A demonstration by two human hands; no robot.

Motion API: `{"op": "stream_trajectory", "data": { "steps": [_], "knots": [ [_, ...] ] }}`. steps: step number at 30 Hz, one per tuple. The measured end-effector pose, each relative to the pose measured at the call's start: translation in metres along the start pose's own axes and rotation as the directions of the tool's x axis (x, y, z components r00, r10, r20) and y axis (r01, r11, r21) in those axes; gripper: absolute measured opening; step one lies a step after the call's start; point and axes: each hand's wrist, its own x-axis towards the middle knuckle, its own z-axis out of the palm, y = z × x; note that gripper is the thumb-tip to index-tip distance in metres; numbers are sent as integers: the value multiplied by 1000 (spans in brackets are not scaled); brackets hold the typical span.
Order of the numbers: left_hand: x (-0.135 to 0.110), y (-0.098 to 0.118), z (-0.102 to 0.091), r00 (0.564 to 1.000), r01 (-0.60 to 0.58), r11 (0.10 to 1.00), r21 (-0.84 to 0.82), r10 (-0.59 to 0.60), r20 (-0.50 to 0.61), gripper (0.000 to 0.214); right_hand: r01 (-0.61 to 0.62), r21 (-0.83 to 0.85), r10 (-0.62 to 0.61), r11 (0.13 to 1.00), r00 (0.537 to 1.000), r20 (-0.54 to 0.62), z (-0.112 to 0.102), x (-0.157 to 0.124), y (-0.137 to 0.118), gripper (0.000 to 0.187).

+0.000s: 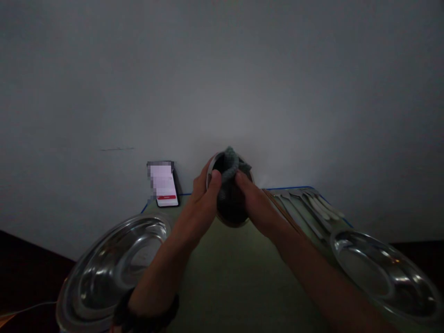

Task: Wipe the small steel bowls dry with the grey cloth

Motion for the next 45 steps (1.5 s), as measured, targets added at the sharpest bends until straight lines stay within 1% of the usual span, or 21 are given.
{"op": "stream_trajectory", "data": {
  "steps": [1,3,5,7,10,12,16,17,19,21,23,24,26,28,31,33,36,39,41,43,45],
  "knots": [
    [-1,1,0,1000,-11,1000,9,11,4,54,9,-6,-9,1000,1000,25,3,-2,-1,43],
    [-2,2,2,1000,-25,999,36,25,1,55,91,-73,-84,993,992,95,9,-6,-4,41],
    [-1,2,2,1000,-28,998,53,29,-12,55,191,-113,-169,975,969,182,13,-10,-5,40],
    [0,1,3,999,-21,999,37,23,-46,55,249,-129,-206,960,938,280,15,-12,-7,37],
    [1,1,0,984,13,1000,14,-10,-180,53,239,-185,-144,953,897,417,12,-15,-14,29],
    [2,2,-4,968,0,1000,17,4,-250,51,246,-261,-90,933,864,496,8,-16,-21,25],
    [3,1,-10,946,-144,989,-31,128,-297,44,374,-440,-56,816,810,584,-1,-17,-31,23],
    [3,0,-10,937,-177,983,-48,153,-313,43,403,-505,-49,763,816,576,-3,-17,-31,25],
    [4,-2,-8,925,-216,974,-71,181,-334,42,422,-655,-35,627,855,517,-8,-17,-28,33],
    [4,-2,-4,924,-225,968,-111,175,-340,42,375,-786,-28,491,909,416,-11,-17,-21,43],
    [3,-1,1,941,-200,968,-153,146,-306,43,308,-860,-32,406,946,323,-13,-16,-14,50],
    [2,-1,4,953,-176,972,-157,127,-277,43,289,-874,-38,390,954,298,-14,-16,-11,52],
    [1,-2,8,972,-122,983,-139,90,-216,43,297,-856,-49,423,951,305,-12,-15,-6,56],
    [1,-5,11,982,-80,987,-141,54,-179,44,344,-770,-50,538,924,378,-7,-14,-4,59],
    [3,-13,11,988,-48,966,-254,9,-153,46,410,-556,-90,723,854,512,3,-16,-6,58],
    [6,-17,9,986,-52,947,-317,-3,-169,46,426,-418,-133,802,811,570,8,-18,-11,54],
    [9,-16,1,963,-91,939,-331,-2,-271,41,387,-294,-149,874,789,596,9,-21,-21,43],
    [10,-11,-9,936,-105,951,-292,-5,-352,38,372,-283,-134,884,782,609,3,-21,-30,34],
    [10,-9,-14,918,-81,967,-243,-23,-395,38,360,-343,-92,868,794,601,-4,-18,-35,37],
    [10,-7,-15,910,-73,974,-213,-22,-414,37,361,-454,-40,815,816,577,-12,-15,-38,41],
    [9,-5,-11,914,-132,964,-233,28,-404,36,389,-568,-15,725,834,552,-20,-13,-40,36]
  ]
}}
